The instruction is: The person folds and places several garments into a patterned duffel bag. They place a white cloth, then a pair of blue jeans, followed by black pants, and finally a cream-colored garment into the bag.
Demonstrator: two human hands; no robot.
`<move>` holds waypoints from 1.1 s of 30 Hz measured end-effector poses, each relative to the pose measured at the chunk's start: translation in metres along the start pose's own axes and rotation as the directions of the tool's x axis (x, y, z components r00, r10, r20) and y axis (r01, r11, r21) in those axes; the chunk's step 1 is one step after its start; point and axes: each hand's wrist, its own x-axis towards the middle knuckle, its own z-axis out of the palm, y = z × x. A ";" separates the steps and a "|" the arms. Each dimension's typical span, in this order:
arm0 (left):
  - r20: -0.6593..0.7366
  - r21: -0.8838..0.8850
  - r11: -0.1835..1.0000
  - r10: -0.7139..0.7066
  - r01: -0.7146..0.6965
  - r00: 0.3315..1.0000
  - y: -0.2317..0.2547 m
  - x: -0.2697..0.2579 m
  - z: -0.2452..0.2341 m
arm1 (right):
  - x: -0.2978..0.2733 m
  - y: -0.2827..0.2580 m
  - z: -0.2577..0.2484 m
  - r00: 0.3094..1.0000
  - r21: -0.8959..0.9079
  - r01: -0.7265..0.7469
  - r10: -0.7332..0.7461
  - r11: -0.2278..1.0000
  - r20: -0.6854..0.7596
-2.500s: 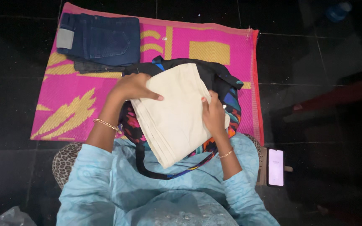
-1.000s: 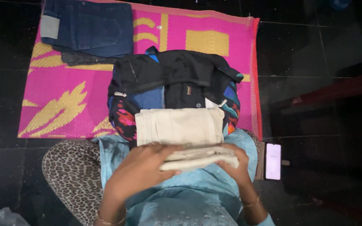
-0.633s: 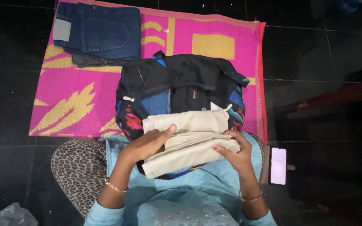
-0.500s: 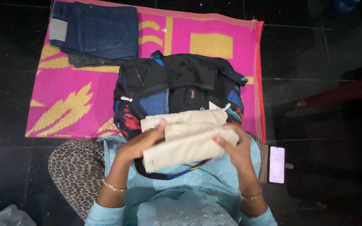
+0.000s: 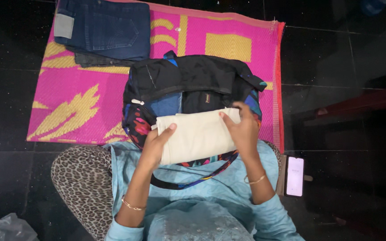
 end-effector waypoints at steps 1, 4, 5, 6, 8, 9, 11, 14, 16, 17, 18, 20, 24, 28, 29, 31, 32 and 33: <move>-0.009 0.000 1.000 0.010 -0.010 1.000 0.004 0.000 0.002 | -0.003 -0.007 -0.003 0.986 -0.244 0.122 -0.147 0.962 -0.085; -0.016 0.021 0.999 0.047 -0.046 0.999 0.013 0.002 0.008 | -0.001 -0.024 -0.007 0.788 -0.300 0.606 -0.608 0.737 0.097; -0.017 0.032 0.998 0.060 -0.059 0.998 0.014 0.001 0.010 | 0.000 -0.028 -0.004 0.769 -0.231 0.638 -0.619 0.734 0.160; -0.039 0.057 0.997 0.058 -0.055 0.998 0.016 -0.003 0.012 | 0.000 -0.030 0.000 0.746 -0.157 0.663 -0.628 0.732 0.221; -0.089 0.105 0.993 0.060 -0.051 0.994 0.022 -0.013 0.017 | 0.004 -0.032 0.010 0.726 -0.029 0.648 -0.606 0.761 0.326; -0.167 0.363 0.929 0.147 -0.078 0.975 0.027 -0.020 0.021 | 0.008 -0.031 0.014 0.729 0.022 0.611 -0.573 0.792 0.373; -0.244 0.783 0.621 0.357 -0.034 0.902 0.037 -0.043 0.029 | 0.017 -0.026 0.025 0.725 0.052 0.582 -0.547 0.811 0.418; -0.212 0.945 0.325 0.682 -0.031 0.700 0.066 -0.076 0.030 | 0.024 -0.017 0.041 0.741 0.015 0.568 -0.519 0.823 0.426; -0.317 0.924 0.346 0.457 0.162 0.831 0.087 -0.090 0.020 | 0.031 -0.012 0.049 0.764 0.007 0.509 -0.456 0.861 0.456; -0.353 0.894 0.366 0.225 0.257 0.908 0.093 -0.094 0.016 | 0.033 -0.011 0.052 0.776 -0.008 0.501 -0.445 0.866 0.447; -0.376 0.861 0.363 -0.016 0.356 0.926 0.095 -0.098 0.014 | 0.034 -0.011 0.054 0.786 -0.019 0.494 -0.437 0.869 0.436; -0.035 0.923 0.357 -0.289 0.141 0.957 0.086 -0.098 0.014 | 0.033 -0.012 0.054 0.781 -0.014 0.520 -0.469 0.854 0.412; 0.083 0.746 0.666 -0.061 -0.022 0.995 0.029 -0.092 0.032 | 0.022 -0.010 0.043 0.754 0.022 0.567 -0.530 0.823 0.388; -0.012 0.586 0.804 0.134 -0.101 0.991 0.002 -0.084 0.044 | 0.019 -0.005 0.030 0.757 -0.024 0.502 -0.426 0.864 0.496; -0.061 0.564 0.821 0.148 -0.088 0.987 0.005 -0.083 0.048 | 0.021 -0.004 0.026 0.771 -0.055 0.330 -0.236 0.942 0.592; -0.158 0.524 0.848 0.187 -0.078 0.969 0.018 -0.079 0.059 | 0.030 -0.006 0.021 0.669 -0.166 -0.014 0.133 0.986 0.731; -0.156 0.518 0.845 0.244 -0.131 0.957 0.025 -0.074 0.067 | 0.031 -0.004 0.018 0.696 0.003 -0.229 0.162 0.973 0.699; -0.155 0.513 0.839 0.300 -0.183 0.941 0.031 -0.068 0.076 | 0.029 -0.002 0.015 0.715 0.181 -0.419 0.199 0.890 0.671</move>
